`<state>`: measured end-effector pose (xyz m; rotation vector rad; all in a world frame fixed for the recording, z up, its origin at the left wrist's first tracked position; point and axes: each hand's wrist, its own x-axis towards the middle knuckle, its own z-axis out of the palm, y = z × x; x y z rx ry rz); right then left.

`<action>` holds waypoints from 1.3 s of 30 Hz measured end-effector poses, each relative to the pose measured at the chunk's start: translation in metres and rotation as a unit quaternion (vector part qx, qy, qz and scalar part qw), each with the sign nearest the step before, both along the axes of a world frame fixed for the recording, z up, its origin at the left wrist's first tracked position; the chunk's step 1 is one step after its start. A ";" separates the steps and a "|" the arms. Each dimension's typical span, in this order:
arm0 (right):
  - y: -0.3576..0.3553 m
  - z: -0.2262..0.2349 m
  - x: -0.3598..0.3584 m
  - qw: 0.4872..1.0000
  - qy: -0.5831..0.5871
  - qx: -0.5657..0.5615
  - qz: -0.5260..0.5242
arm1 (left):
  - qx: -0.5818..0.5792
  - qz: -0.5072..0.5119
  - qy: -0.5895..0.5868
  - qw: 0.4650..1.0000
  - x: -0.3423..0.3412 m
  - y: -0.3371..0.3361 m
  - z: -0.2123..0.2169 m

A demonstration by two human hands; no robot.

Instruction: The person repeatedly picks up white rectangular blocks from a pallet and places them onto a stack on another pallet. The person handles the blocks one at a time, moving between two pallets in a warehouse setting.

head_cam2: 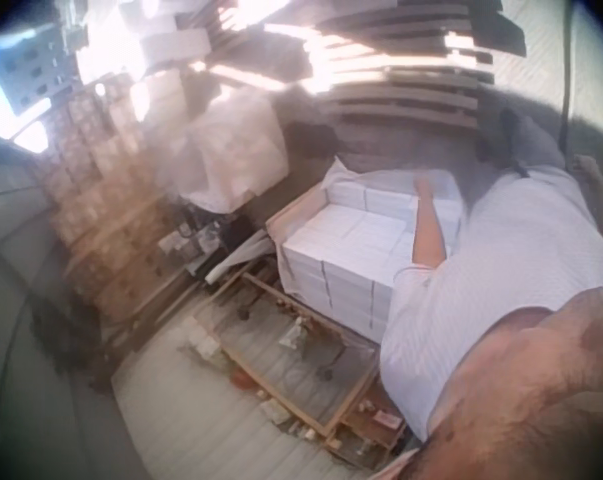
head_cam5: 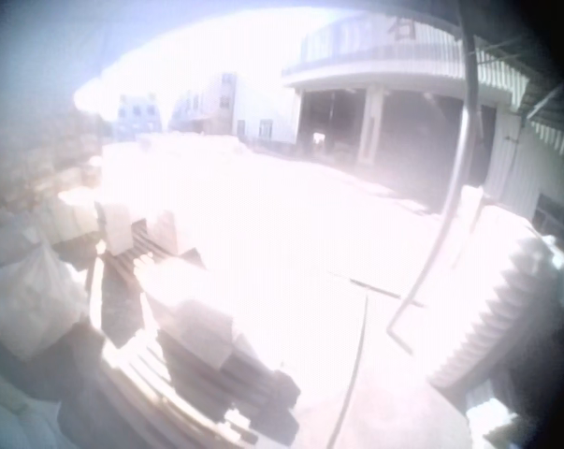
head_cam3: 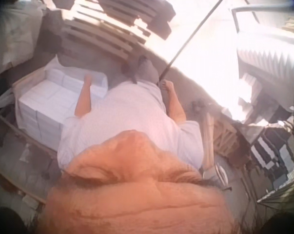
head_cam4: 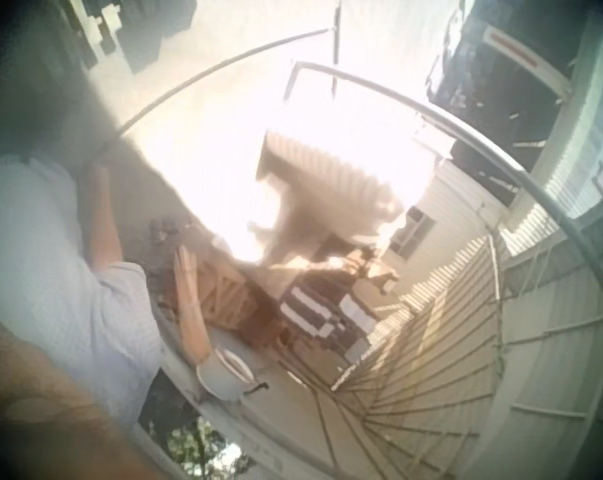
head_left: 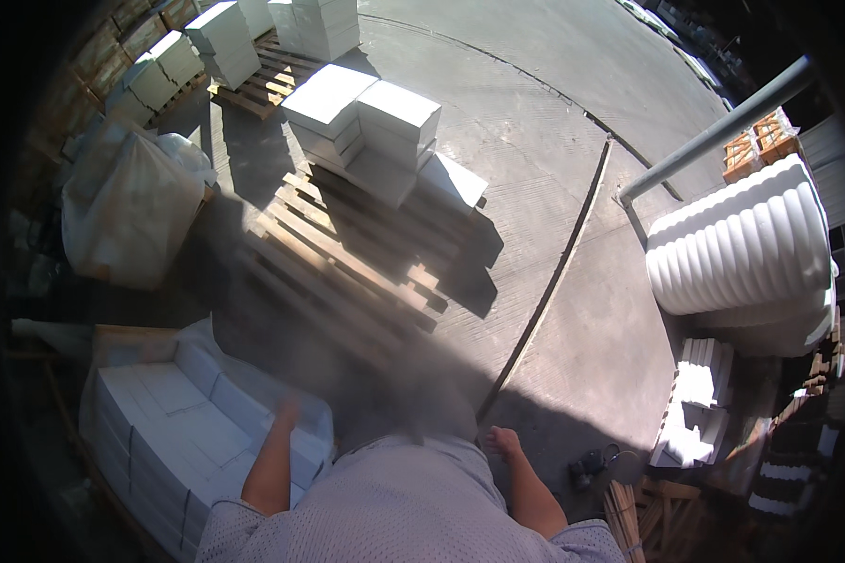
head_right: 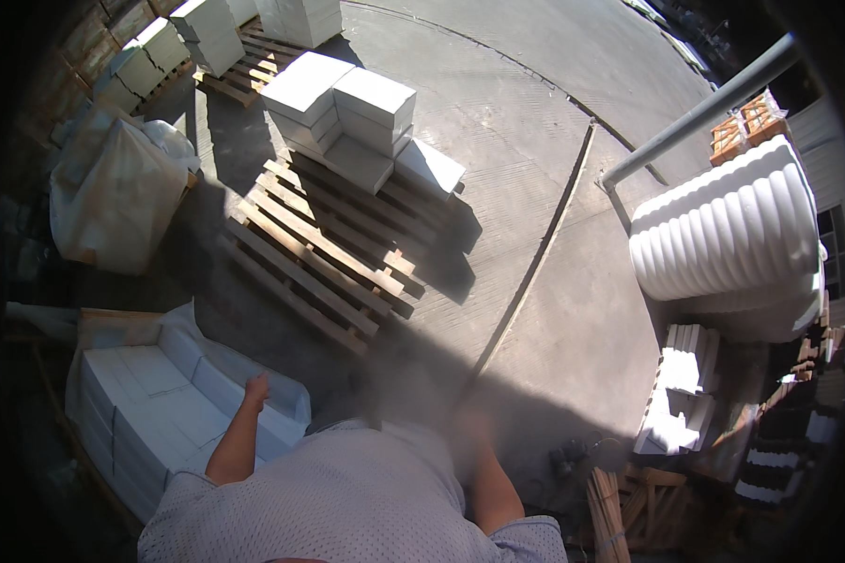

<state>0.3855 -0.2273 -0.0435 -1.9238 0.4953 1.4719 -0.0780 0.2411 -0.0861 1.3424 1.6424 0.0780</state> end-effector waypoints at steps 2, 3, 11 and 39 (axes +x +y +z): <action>-0.028 -0.001 -0.023 0.988 -0.030 -0.062 0.138 | 0.064 -0.055 -0.036 0.996 0.016 0.023 -0.012; -0.040 -0.004 -0.031 0.953 -0.068 -0.109 0.276 | 0.053 -0.023 -0.027 0.998 0.027 0.025 -0.015; -0.068 0.009 0.049 0.788 -0.190 0.023 0.585 | -0.018 -0.075 0.019 0.997 0.117 -0.044 0.005; 0.305 -0.011 0.474 0.879 -0.114 0.233 0.400 | -0.004 0.003 0.114 0.994 0.465 -0.052 -0.014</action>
